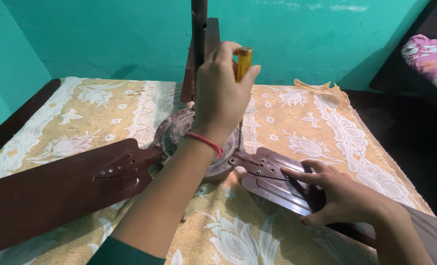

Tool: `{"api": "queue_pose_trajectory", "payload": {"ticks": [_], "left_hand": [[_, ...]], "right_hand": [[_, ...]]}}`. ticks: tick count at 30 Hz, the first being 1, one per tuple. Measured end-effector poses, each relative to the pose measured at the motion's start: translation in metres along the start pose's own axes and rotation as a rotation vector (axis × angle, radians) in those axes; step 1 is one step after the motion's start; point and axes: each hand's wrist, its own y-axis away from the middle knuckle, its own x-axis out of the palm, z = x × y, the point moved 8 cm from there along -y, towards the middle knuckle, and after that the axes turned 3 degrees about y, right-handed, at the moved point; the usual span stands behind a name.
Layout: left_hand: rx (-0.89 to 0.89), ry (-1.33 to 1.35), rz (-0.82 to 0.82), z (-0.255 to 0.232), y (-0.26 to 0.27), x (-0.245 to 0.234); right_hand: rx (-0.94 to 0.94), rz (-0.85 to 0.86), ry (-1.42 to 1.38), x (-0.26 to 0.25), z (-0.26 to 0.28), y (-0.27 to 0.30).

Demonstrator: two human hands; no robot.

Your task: The person uses a screwdriver to tighten screws that attach the blades to the ceiling fan hub. They work on each blade in turn, then spin the fan to check the assembly.

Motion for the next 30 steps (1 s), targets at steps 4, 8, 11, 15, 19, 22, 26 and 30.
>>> {"api": "queue_pose_trajectory", "payload": {"ticks": [4,8,11,15,19,22,26,30], "left_hand": [[0.04,0.043,0.041,-0.011,0.0,0.002],[-0.04,0.093,0.116,-0.007,-0.006,0.004],[-0.036,0.105,0.128,-0.003,-0.011,0.003],[0.022,0.16,0.141,-0.002,-0.011,0.006],[0.06,0.145,0.136,-0.003,-0.008,0.009],[0.093,0.064,0.099,-0.01,-0.004,0.005],[0.122,0.06,-0.007,-0.02,0.003,-0.015],[0.049,0.207,-0.077,-0.012,0.004,-0.061]], "right_hand": [[0.013,0.009,0.006,0.001,-0.001,0.0],[-0.01,0.015,0.006,0.002,0.0,-0.002],[0.012,0.031,0.011,0.003,-0.003,-0.003],[-0.005,0.021,0.023,0.003,-0.004,-0.004],[0.002,0.025,0.011,0.003,-0.005,-0.005],[-0.019,0.015,0.004,0.001,-0.001,-0.003],[0.003,0.002,-0.001,0.0,0.0,0.002],[0.021,0.026,0.045,0.002,0.0,0.002]]}}
